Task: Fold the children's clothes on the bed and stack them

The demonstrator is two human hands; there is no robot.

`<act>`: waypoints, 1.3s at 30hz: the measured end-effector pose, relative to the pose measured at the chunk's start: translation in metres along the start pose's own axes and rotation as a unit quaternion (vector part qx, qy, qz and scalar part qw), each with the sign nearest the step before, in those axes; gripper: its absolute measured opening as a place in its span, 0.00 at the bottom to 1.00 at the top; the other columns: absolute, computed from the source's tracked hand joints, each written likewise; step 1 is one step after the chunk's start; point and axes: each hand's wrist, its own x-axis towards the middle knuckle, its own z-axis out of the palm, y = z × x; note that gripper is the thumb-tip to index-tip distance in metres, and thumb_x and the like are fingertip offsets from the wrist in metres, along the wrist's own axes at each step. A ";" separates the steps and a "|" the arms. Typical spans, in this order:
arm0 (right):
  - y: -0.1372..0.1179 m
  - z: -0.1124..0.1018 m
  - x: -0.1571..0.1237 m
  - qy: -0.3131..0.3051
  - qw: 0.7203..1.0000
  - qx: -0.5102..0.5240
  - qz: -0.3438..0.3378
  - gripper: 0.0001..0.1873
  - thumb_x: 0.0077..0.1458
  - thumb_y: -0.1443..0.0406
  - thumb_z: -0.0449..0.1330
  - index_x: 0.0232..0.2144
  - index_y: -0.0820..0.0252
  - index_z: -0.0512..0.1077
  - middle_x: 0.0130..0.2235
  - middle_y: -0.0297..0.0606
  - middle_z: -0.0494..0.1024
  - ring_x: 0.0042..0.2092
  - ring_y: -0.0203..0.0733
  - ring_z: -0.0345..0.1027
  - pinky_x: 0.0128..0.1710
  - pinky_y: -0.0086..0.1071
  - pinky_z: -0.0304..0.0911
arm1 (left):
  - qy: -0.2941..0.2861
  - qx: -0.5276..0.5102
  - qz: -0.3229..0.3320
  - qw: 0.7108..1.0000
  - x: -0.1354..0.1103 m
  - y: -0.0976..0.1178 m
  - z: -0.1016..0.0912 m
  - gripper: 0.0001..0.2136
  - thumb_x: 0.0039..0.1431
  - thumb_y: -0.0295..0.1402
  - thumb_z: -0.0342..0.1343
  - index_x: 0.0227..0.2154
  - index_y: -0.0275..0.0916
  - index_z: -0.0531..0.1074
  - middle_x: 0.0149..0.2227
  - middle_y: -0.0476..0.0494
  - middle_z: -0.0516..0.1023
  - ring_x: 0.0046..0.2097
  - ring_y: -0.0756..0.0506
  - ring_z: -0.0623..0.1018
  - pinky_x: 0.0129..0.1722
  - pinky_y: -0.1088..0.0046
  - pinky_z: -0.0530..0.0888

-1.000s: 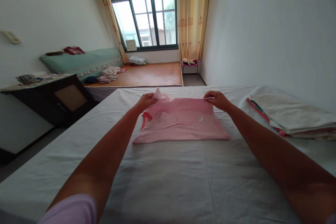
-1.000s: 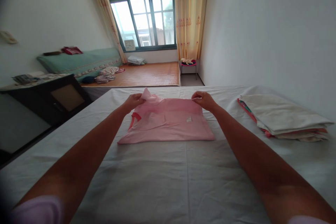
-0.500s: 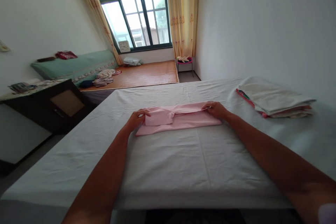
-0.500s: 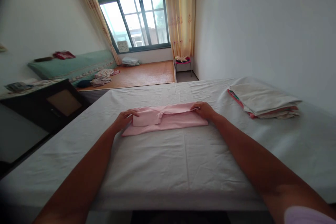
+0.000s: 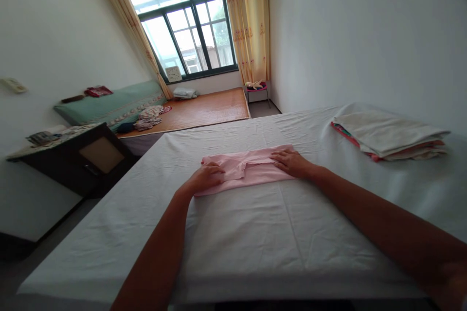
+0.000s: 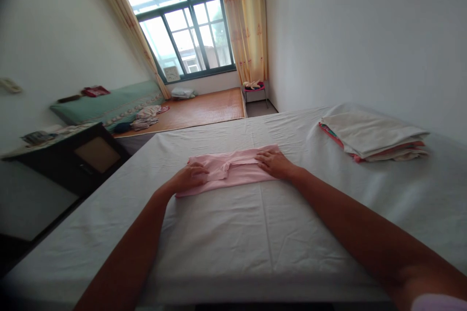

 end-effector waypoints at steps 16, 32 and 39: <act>0.009 0.016 -0.003 0.049 0.998 -0.012 -0.042 0.19 0.63 0.58 0.49 0.52 0.53 0.72 0.54 0.39 0.74 0.56 0.47 0.65 0.56 0.44 0.58 | 0.133 -0.006 -0.042 0.990 -0.006 -0.006 -0.008 0.19 0.64 0.43 0.43 0.29 0.39 0.75 0.38 0.43 0.78 0.41 0.45 0.76 0.46 0.69 0.71; 0.015 0.017 -0.004 0.025 0.998 -0.035 -0.053 0.21 0.63 0.57 0.47 0.52 0.54 0.71 0.55 0.39 0.73 0.57 0.46 0.64 0.55 0.44 0.61 | 0.160 0.090 -0.140 0.973 0.002 -0.020 0.033 0.16 0.60 0.35 0.50 0.48 0.40 0.73 0.54 0.40 0.73 0.57 0.43 0.69 0.59 0.66 0.63; 0.020 0.018 -0.005 0.010 0.999 -0.006 -0.052 0.22 0.62 0.55 0.47 0.52 0.53 0.71 0.55 0.40 0.73 0.57 0.47 0.64 0.56 0.45 0.61 | 0.144 0.123 -0.187 0.964 0.000 -0.022 0.031 0.19 0.61 0.39 0.48 0.52 0.40 0.70 0.60 0.41 0.67 0.61 0.43 0.65 0.62 0.66 0.59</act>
